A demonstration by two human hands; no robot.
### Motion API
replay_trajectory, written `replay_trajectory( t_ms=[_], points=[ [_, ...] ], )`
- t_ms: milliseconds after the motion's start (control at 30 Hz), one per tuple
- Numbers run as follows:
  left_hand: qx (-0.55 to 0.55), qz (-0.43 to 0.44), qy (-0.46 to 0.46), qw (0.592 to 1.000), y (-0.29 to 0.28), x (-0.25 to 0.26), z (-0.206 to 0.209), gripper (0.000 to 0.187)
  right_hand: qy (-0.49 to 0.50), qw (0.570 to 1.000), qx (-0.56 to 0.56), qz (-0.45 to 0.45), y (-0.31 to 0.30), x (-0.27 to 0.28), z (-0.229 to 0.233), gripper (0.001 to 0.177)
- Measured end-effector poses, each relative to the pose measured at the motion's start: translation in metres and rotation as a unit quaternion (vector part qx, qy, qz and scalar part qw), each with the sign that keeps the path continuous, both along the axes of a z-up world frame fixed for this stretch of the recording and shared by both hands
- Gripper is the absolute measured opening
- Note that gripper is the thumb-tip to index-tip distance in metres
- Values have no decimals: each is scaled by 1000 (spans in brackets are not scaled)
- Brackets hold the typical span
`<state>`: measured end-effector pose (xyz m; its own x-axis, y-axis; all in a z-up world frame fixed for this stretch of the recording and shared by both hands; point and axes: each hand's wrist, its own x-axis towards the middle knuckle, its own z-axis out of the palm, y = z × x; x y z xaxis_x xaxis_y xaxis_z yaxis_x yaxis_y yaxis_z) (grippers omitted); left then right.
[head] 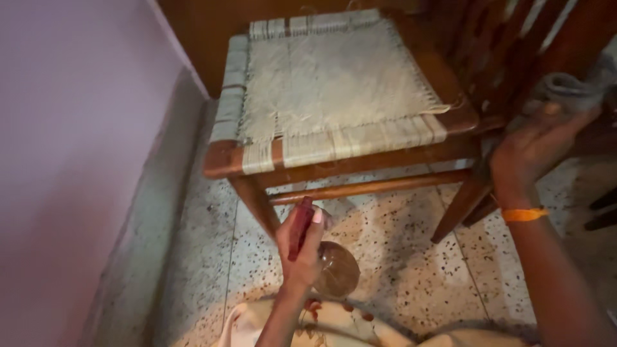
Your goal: The person sprays a wooden chair with a cleaning solution and wipes the legs, spindles, and frame with a cloth.
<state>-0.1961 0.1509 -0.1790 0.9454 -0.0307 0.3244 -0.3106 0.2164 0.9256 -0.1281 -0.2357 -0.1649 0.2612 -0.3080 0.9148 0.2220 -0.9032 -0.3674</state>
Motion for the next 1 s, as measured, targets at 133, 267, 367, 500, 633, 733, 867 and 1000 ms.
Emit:
replay_trajectory(
  t_ms=[133, 267, 367, 500, 633, 733, 867, 1000],
  points=[
    [67, 59, 20, 996, 17, -4, -7, 23, -43, 979, 131, 152, 26, -8, -5, 55],
    [34, 78, -30, 996, 18, -1, -13, 25, -82, 953, 165, 239, 91, -23, 1, 60],
    [40, 91, -33, 995, 25, -1, -16, 25, -56, 932, 215, 287, 137, -28, 8, 66],
    [18, 99, -23, 995, 25, -1, -10, 23, -43, 925, 245, 287, 176, -27, 20, 68],
    [6, 111, 28, 993, 27, 0, -10, 22, -53, 931, 250, 260, 192, -29, 29, 78],
    [1, 96, -51, 994, 27, 6, -20, 24, -47, 979, 138, 141, 188, -21, 29, 72],
    [39, 137, 32, 989, 26, 5, -33, 24, -62, 997, 26, 40, 174, 3, 21, 61],
    [47, 148, 64, 986, 25, 4, -41, 24, -77, 993, -85, 3, 142, 16, 16, 50]
  ],
)
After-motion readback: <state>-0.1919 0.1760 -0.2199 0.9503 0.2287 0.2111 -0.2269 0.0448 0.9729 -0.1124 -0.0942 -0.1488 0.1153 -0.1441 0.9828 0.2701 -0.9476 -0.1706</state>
